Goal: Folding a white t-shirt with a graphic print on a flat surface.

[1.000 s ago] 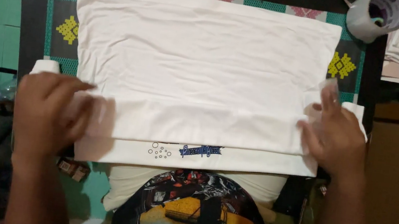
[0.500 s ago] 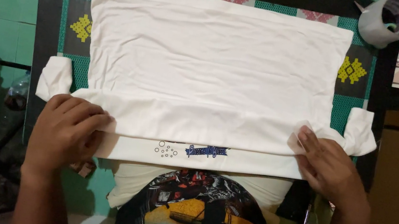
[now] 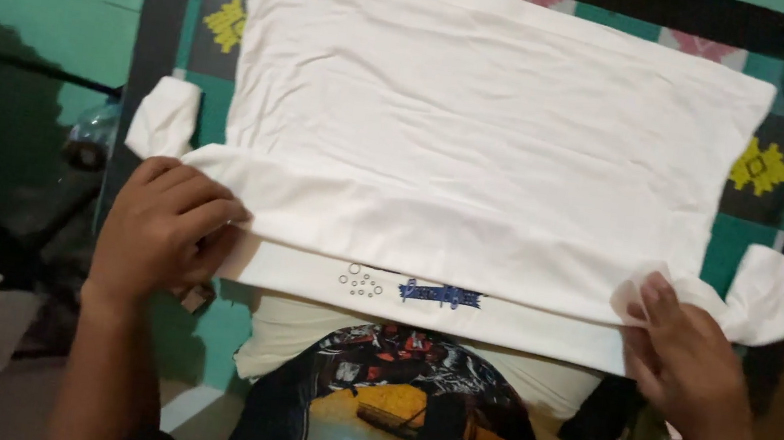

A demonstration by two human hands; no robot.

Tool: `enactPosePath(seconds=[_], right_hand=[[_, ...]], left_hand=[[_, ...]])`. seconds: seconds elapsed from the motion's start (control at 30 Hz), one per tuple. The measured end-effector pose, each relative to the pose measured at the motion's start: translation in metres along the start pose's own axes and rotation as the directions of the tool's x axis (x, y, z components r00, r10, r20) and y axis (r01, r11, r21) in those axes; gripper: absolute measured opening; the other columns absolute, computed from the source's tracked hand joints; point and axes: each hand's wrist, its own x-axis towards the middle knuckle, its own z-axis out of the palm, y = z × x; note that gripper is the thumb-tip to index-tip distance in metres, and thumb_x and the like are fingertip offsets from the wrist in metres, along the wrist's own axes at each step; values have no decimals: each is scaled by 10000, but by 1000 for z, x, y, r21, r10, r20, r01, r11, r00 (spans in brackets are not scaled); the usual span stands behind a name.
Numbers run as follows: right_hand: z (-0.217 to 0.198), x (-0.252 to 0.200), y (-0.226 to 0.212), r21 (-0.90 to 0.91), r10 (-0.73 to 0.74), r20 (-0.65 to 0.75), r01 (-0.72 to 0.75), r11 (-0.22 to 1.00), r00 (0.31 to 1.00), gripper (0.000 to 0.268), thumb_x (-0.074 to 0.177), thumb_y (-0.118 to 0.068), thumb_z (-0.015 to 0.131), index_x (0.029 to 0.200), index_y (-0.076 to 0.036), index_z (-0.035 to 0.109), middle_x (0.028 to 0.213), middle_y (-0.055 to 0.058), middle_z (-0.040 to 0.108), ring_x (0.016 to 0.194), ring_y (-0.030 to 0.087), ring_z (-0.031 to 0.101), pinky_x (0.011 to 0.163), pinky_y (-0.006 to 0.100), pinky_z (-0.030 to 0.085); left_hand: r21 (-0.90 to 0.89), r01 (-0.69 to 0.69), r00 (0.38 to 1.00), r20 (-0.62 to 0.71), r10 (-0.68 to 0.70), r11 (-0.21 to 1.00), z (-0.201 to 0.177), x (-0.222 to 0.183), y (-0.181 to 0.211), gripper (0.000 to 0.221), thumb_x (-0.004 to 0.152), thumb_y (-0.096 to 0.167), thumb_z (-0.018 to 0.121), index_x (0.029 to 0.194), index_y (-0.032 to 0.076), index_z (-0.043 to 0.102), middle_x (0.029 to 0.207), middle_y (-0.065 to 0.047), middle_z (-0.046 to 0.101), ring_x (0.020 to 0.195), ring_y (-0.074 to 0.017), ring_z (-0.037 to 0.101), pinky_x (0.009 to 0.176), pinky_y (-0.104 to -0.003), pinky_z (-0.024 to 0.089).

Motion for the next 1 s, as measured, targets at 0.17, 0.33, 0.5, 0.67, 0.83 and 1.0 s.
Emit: enactPosePath(seconds=[0.17, 0.33, 0.5, 0.67, 0.83, 1.0], right_hand=[[-20, 8, -7, -3, 298, 32, -298, 955, 954, 768, 955, -47, 717, 1659, 1, 412, 1298, 179, 735, 1049, 263, 728, 951, 353, 554], [-35, 38, 17, -68, 451, 251, -449, 891, 857, 880, 927, -197, 660, 1689, -63, 240, 1227, 51, 754, 980, 248, 751, 823, 385, 572], [-47, 85, 4, 113, 118, -157, -101, 988, 981, 751, 1011, 130, 783, 1652, 75, 396, 1327, 272, 721, 1028, 298, 747, 807, 316, 570], [-47, 107, 35, -27, 144, -94, -147, 989, 985, 814, 1026, 31, 818, 1728, 52, 408, 1190, 171, 782, 983, 194, 697, 761, 320, 475], [-39, 128, 49, -58, 171, -53, -174, 983, 984, 801, 1001, 14, 748, 1714, -20, 384, 1385, 160, 684, 1042, 189, 674, 860, 326, 506], [-32, 136, 38, -191, 52, -67, -64, 979, 996, 666, 997, -13, 677, 1599, 110, 423, 1613, 311, 496, 1433, 442, 545, 1161, 503, 425]], left_hand=[[-66, -22, 998, -55, 18, 998, -13, 12, -6, 120, 864, 16, 691, 926, 118, 679, 889, -60, 687, 777, -296, 627, 749, -436, 411], [11, -34, 999, -37, 34, 999, -19, 21, -17, 62, 903, 86, 738, 894, 95, 677, 825, -68, 688, 749, -287, 638, 732, -417, 429], [6, 51, 999, -1, -51, 999, -17, 36, -30, 83, 881, 51, 714, 925, 97, 660, 822, -55, 693, 782, -281, 662, 779, -436, 458], [113, 80, 992, 87, -90, 990, -7, 64, -55, 110, 984, 165, 744, 985, 96, 658, 793, -53, 696, 693, -307, 652, 745, -449, 451], [110, 122, 989, 73, -131, 986, 3, 84, -70, 100, 1005, 171, 745, 1014, 95, 680, 792, -57, 692, 730, -328, 649, 839, -488, 485], [382, 112, 989, -135, -64, 917, 11, 91, -55, 241, 982, 243, 805, 1201, 164, 745, 1126, -44, 735, 1059, -248, 628, 912, -392, 433]])
